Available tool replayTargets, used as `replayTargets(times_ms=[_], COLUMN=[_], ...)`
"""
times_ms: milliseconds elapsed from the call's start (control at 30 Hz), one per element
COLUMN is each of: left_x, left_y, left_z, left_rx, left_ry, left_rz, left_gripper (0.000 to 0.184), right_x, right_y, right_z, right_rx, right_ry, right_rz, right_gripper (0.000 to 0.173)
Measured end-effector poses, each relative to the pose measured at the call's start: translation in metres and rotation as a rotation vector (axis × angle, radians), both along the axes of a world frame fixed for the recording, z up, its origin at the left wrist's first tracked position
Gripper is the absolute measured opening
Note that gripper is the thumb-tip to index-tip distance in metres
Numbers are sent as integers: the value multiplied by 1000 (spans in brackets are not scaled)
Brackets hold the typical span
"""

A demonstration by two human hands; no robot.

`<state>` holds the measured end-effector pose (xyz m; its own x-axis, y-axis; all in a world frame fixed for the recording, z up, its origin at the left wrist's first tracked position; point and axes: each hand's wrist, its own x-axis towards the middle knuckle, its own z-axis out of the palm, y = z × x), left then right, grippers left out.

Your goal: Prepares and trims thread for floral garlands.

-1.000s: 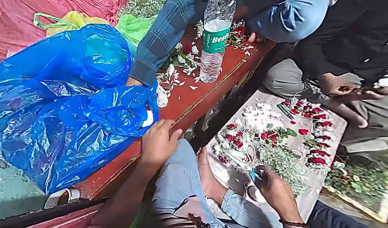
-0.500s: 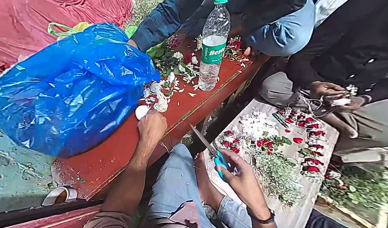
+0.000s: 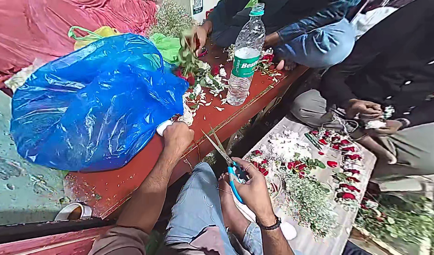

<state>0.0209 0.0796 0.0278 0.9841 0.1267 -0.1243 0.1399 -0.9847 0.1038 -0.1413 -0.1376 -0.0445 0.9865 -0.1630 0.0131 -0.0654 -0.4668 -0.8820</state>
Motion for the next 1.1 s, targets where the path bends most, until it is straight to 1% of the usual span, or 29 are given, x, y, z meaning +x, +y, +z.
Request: replayTargets(times_ms=[67, 133, 200, 267, 333, 367, 400, 467, 567, 700, 833, 967, 1100], left_x=[-3, -9, -11, -12, -13, -14, -16, -19, -25, -34, -38, -42, -50], left_y=[10, 25, 43, 60, 67, 69, 71, 74, 77, 78, 81, 83, 75], left_z=[0, 2, 4, -3, -1, 2, 6, 10, 15, 20, 24, 24, 23], left_rx=[0, -110, -343, -619, -875, -972, -1026, -1021, -977, -956, -949, -979, -891], left_ry=[45, 19, -53, -133, -139, -133, -125, -115, -115, -107, -98, -62, -33], left_rz=[3, -9, -8, 13, 38, 41, 45, 59, 56, 37, 38, 16, -43], left_gripper=[45, 41, 38, 38, 35, 32, 31, 31, 32, 31, 28, 27, 27], right_x=[-2, -1, 3, 9, 21, 27, 32, 38, 43, 42, 37, 33, 38], right_y=[0, 0, 4, 12, 20, 25, 29, 39, 52, 64, 70, 70, 75], right_z=[0, 1, 4, 12, 19, 20, 20, 21, 21, 19, 12, 15, 26], right_rx=[-5, -86, -269, -497, -662, -722, -775, -829, -849, -827, -750, -711, -736], right_ry=[22, 19, -8, -50, -118, -173, -231, -309, -367, -384, -399, -384, -346], right_rz=[-7, -5, 2, 15, 27, 30, 35, 59, 101, 107, 111, 111, 57], right_gripper=[58, 57, 56, 56, 56, 55, 52, 49, 46, 44, 38, 38, 44])
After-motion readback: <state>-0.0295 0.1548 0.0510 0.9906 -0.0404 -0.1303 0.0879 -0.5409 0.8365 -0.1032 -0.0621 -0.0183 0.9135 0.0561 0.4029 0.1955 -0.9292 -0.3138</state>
